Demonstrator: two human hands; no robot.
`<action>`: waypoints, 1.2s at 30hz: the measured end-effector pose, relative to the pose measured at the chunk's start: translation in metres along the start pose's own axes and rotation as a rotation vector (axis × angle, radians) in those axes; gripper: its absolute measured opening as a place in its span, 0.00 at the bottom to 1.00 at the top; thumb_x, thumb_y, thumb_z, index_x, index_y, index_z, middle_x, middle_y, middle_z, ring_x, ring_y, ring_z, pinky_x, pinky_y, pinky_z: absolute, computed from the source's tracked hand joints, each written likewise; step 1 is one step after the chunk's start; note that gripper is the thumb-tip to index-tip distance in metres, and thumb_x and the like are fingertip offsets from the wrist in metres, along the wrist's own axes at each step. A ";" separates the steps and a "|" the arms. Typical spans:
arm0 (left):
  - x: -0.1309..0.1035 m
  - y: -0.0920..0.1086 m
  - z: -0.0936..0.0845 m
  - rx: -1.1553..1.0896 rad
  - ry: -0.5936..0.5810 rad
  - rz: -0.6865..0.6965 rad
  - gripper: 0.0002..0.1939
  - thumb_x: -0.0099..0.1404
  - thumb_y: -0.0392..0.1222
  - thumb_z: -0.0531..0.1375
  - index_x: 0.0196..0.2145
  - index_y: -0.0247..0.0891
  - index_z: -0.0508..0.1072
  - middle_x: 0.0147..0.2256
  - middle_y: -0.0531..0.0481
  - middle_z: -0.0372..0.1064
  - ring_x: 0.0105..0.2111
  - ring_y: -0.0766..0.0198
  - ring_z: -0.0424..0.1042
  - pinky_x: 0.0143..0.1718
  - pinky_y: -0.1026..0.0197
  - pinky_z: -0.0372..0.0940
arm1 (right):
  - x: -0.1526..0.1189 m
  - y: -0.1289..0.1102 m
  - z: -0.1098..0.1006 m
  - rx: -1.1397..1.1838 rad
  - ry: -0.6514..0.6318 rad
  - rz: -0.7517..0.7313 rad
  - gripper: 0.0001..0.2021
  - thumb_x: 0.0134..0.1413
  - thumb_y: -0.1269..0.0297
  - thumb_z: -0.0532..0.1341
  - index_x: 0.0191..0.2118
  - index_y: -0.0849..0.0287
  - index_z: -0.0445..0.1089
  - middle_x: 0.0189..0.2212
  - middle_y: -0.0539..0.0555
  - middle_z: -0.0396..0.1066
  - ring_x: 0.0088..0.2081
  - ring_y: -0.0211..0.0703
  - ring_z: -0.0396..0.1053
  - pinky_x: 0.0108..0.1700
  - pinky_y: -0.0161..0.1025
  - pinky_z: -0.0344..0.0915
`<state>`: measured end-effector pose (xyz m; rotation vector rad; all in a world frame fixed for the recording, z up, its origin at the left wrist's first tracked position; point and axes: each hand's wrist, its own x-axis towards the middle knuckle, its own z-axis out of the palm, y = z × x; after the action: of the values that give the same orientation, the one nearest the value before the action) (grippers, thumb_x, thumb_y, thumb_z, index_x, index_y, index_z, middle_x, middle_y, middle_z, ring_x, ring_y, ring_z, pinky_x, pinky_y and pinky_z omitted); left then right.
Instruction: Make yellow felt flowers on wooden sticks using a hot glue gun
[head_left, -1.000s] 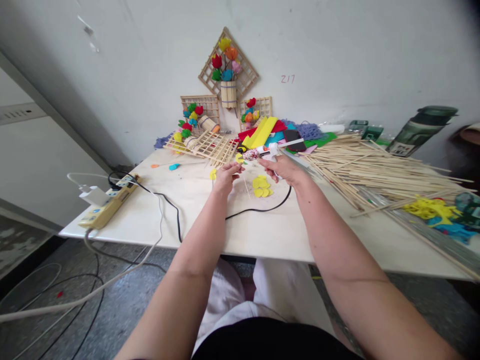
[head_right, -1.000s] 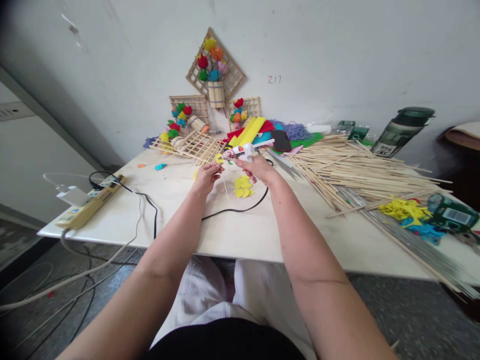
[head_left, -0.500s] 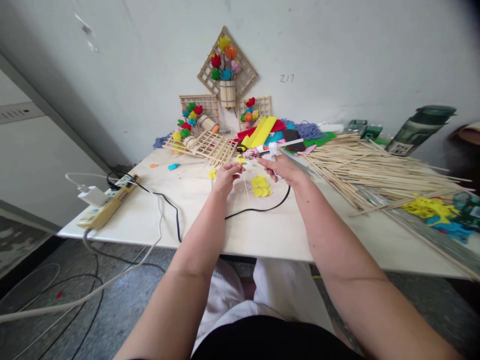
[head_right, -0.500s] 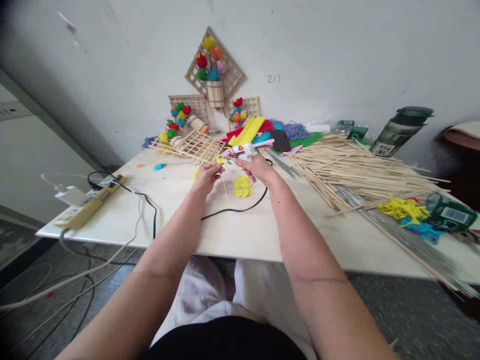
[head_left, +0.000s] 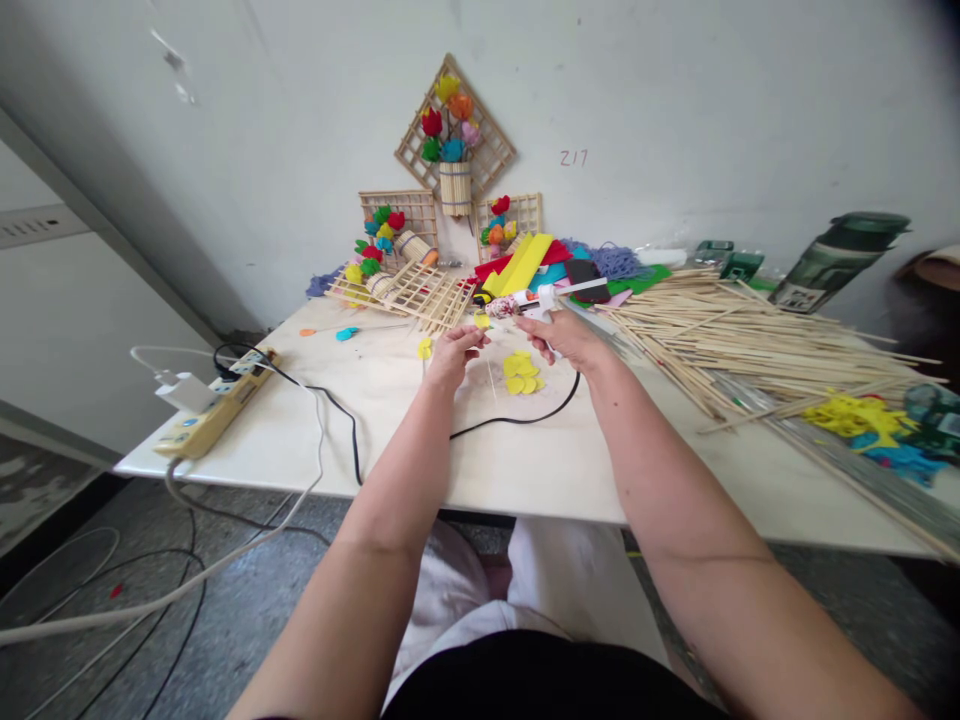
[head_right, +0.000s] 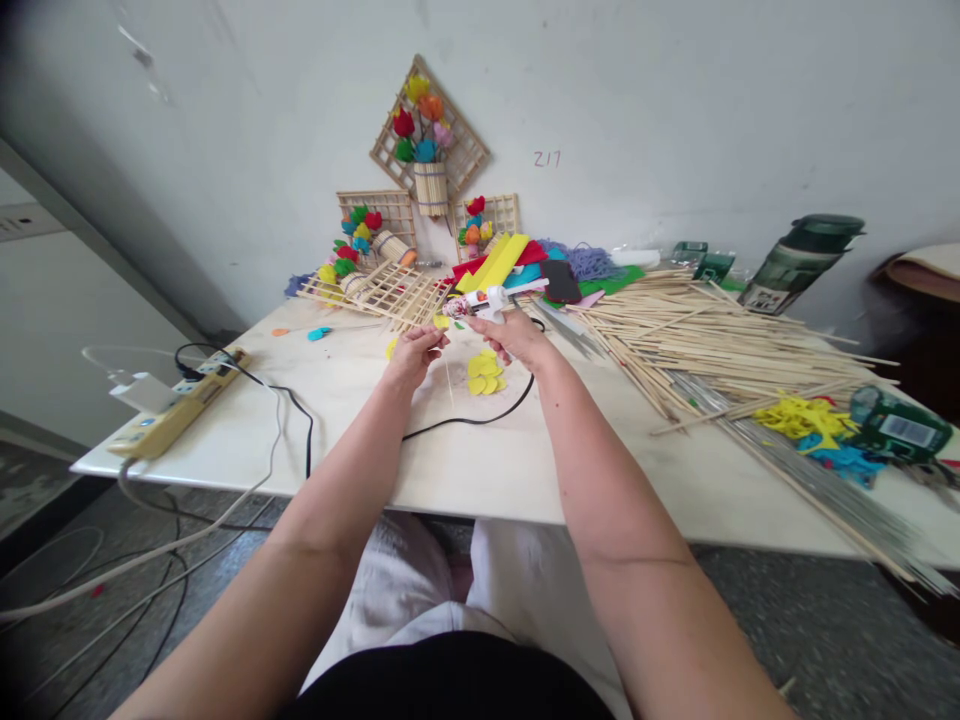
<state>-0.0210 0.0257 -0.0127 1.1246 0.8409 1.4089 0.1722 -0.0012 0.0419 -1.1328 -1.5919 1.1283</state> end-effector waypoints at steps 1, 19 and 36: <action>0.000 0.000 0.000 0.003 0.006 -0.001 0.12 0.42 0.45 0.69 0.23 0.37 0.74 0.23 0.51 0.70 0.24 0.71 0.63 0.24 0.67 0.53 | 0.000 0.000 0.000 -0.009 -0.007 -0.004 0.17 0.48 0.52 0.66 0.28 0.59 0.62 0.16 0.45 0.59 0.15 0.29 0.54 0.12 0.28 0.51; 0.001 -0.001 0.000 0.030 0.021 0.020 0.12 0.44 0.45 0.69 0.24 0.36 0.74 0.23 0.51 0.70 0.24 0.71 0.63 0.25 0.66 0.54 | 0.000 0.000 0.000 -0.044 0.029 -0.005 0.17 0.47 0.51 0.66 0.27 0.58 0.63 0.16 0.45 0.59 0.15 0.30 0.54 0.13 0.28 0.52; 0.003 -0.001 -0.001 -0.001 0.066 0.009 0.11 0.44 0.44 0.68 0.24 0.36 0.73 0.23 0.51 0.69 0.23 0.71 0.64 0.25 0.66 0.54 | -0.002 -0.004 -0.001 -0.082 -0.014 -0.015 0.19 0.46 0.49 0.66 0.24 0.58 0.60 0.13 0.44 0.58 0.13 0.29 0.52 0.13 0.29 0.51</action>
<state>-0.0215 0.0288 -0.0137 1.0867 0.8832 1.4603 0.1726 -0.0040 0.0460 -1.1666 -1.6683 1.0722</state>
